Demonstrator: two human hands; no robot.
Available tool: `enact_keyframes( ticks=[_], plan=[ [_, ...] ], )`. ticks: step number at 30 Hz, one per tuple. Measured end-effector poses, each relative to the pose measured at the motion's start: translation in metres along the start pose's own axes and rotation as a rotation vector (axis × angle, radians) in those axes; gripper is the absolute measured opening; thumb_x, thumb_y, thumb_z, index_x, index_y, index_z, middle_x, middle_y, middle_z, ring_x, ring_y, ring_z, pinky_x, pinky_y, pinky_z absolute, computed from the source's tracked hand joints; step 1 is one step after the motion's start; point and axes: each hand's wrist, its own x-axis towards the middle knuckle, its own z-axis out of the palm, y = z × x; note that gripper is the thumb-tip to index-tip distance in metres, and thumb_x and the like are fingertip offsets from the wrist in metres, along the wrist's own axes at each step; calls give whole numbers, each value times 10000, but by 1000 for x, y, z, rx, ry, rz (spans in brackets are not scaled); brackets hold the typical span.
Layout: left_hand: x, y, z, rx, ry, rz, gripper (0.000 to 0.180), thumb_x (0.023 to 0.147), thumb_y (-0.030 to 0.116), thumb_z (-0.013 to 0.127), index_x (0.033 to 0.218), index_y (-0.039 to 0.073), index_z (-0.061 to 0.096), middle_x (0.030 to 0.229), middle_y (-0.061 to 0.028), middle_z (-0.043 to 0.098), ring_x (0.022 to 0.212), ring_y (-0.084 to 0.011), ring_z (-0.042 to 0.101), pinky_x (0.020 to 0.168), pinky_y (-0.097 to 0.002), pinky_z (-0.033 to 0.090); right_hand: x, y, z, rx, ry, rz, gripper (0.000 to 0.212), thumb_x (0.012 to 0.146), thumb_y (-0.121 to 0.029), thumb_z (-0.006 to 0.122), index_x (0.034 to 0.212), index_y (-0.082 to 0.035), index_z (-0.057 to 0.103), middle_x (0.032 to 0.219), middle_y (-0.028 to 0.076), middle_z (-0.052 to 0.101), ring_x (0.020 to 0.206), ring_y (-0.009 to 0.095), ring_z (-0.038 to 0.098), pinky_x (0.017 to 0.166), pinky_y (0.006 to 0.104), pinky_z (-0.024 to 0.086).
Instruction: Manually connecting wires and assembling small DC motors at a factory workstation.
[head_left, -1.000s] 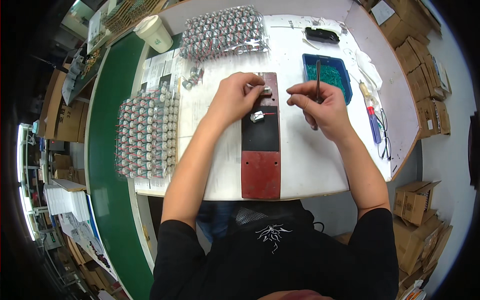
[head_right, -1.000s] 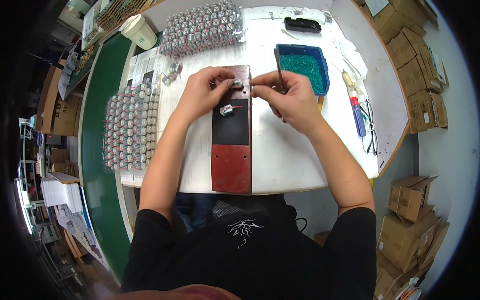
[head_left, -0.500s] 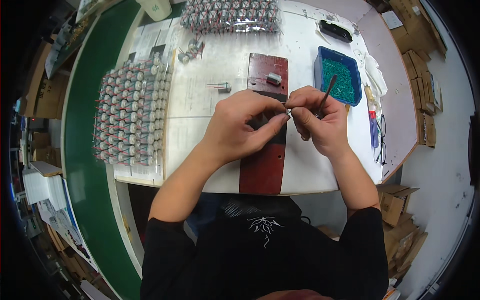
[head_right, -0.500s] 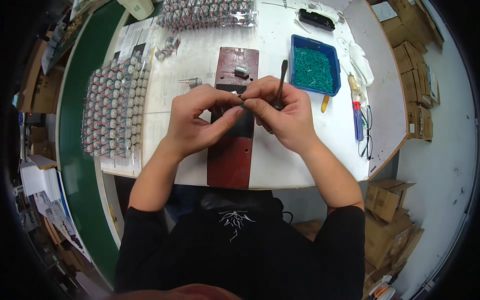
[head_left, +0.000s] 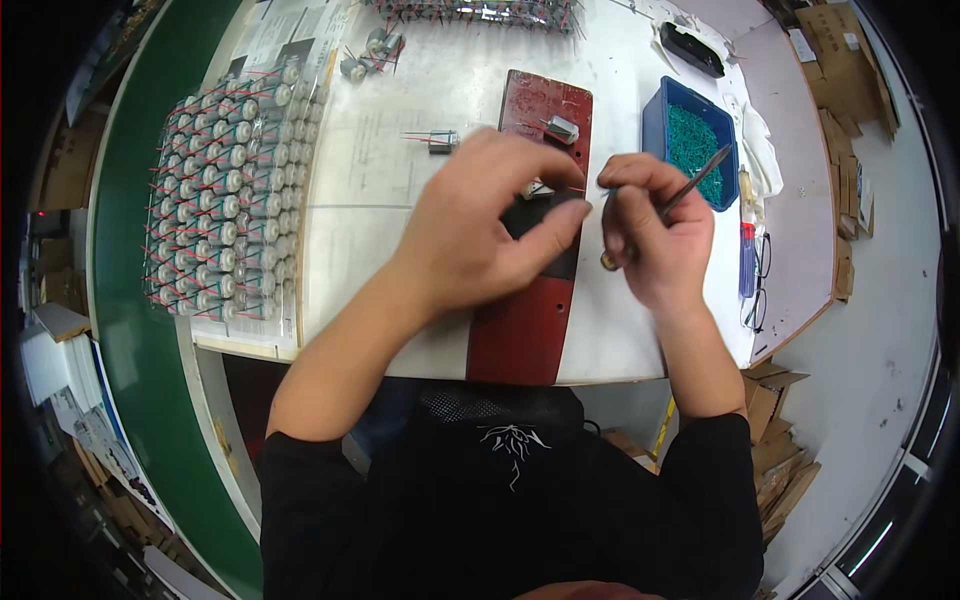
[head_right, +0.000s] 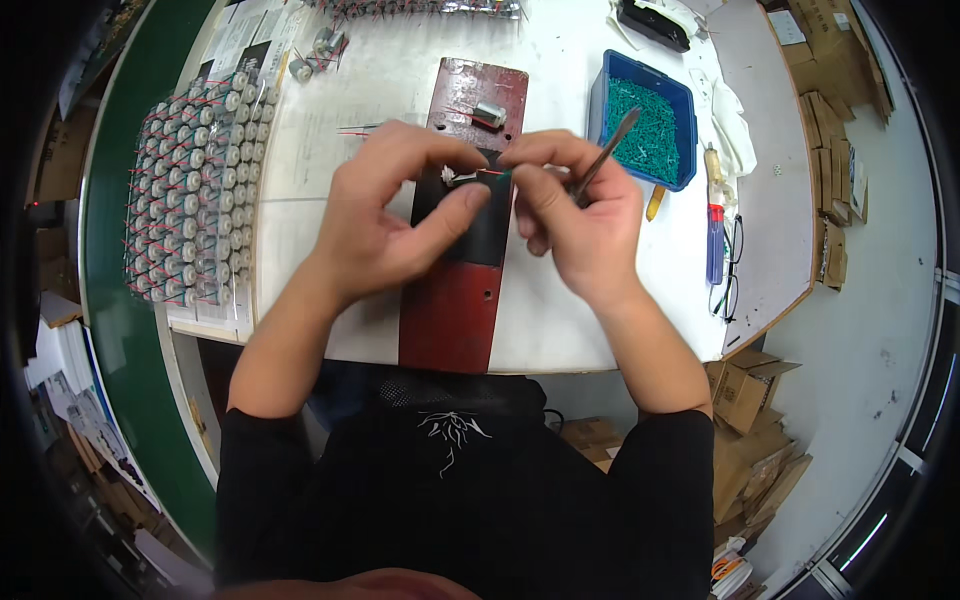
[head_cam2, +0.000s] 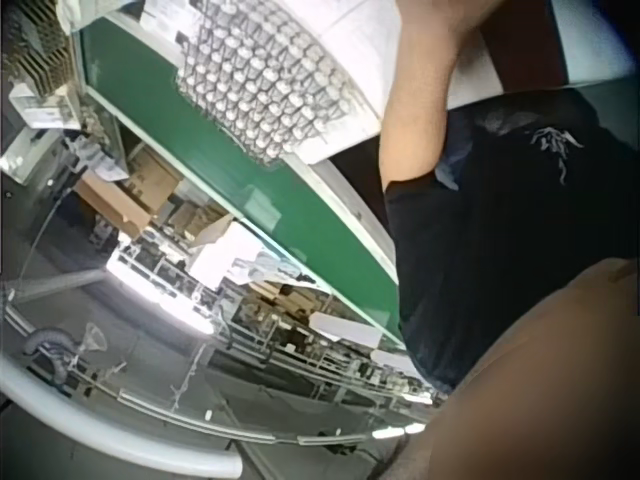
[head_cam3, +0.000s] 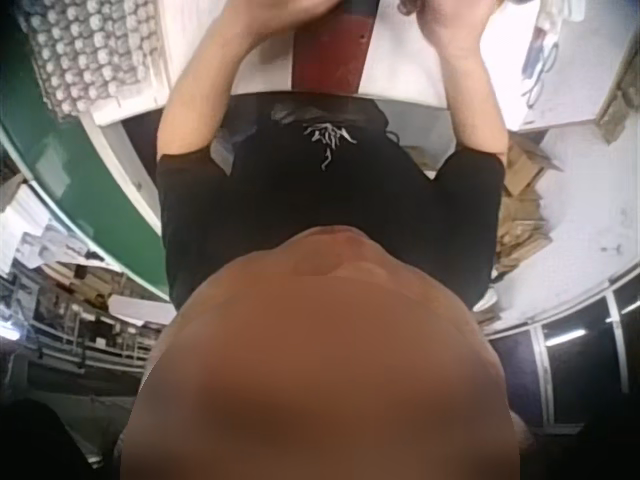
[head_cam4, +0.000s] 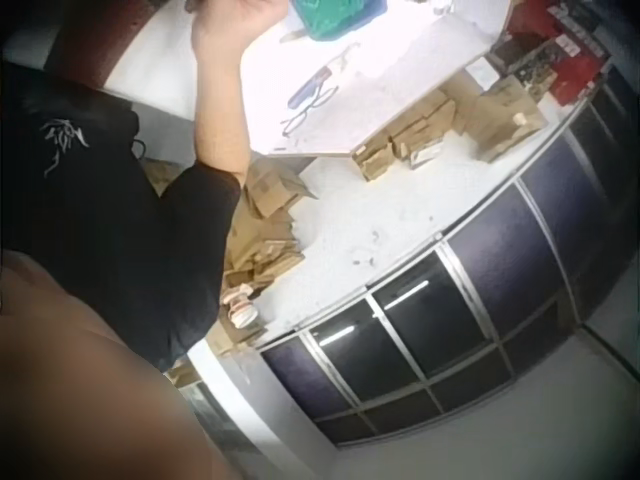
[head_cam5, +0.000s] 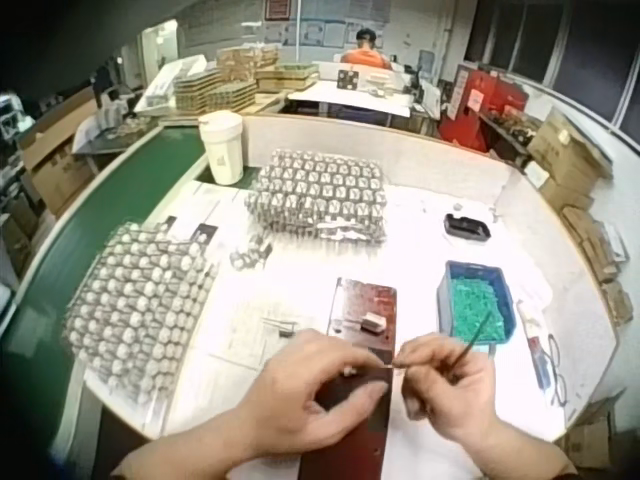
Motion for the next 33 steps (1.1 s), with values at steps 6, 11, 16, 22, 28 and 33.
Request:
enact_keyframes(
  ticks=[6, 11, 16, 22, 28, 33],
  plan=[
    [24, -35, 5, 337, 110, 113, 226, 847, 110, 744, 1071, 79, 731, 1037, -92, 723, 955, -300, 649, 868, -420, 519, 15, -4, -15, -20, 73, 96, 156, 1028, -103, 644, 1128, 15, 663, 1080, 86, 685, 600, 69, 541, 456, 201, 389],
    [34, -61, 14, 313, -21, 142, 220, 856, 98, 724, 1076, 103, 732, 1036, -72, 725, 949, -308, 644, 859, -425, 524, 16, -1, -16, -67, 65, 119, 159, 1027, -105, 650, 1135, 11, 666, 1053, 65, 695, 604, 60, 531, 460, 195, 380],
    [29, -57, 2, 345, 6, 156, 231, 848, 103, 741, 1079, 100, 735, 1043, -71, 725, 949, -309, 635, 847, -424, 527, 16, -1, -20, -60, 52, 70, 148, 1020, -88, 650, 1122, 17, 668, 1045, 64, 690, 604, 60, 533, 462, 194, 371],
    [-24, 1, -15, 175, -204, 15, 270, 824, 76, 769, 1092, 82, 733, 1041, -84, 715, 941, -312, 635, 851, -410, 527, 8, -17, -19, -180, -70, 137, 98, 983, -33, 665, 1056, 30, 682, 1038, 64, 675, 616, 54, 538, 471, 188, 367],
    [-39, -8, -4, 47, -133, -62, 342, 808, 61, 776, 1136, 54, 682, 1030, -66, 697, 938, -277, 635, 858, -359, 540, 3, -11, -6, -390, -268, 259, 52, 923, 14, 707, 970, 34, 696, 1054, 60, 673, 630, 43, 538, 498, 185, 380],
    [-49, -11, 3, -157, -110, -218, 408, 797, 64, 789, 1176, 42, 638, 1033, -65, 699, 971, -253, 641, 861, -350, 536, 1, -8, 4, -422, -253, 283, 71, 905, 19, 733, 969, 35, 708, 1038, 56, 684, 634, 44, 545, 512, 192, 396]
  ],
)
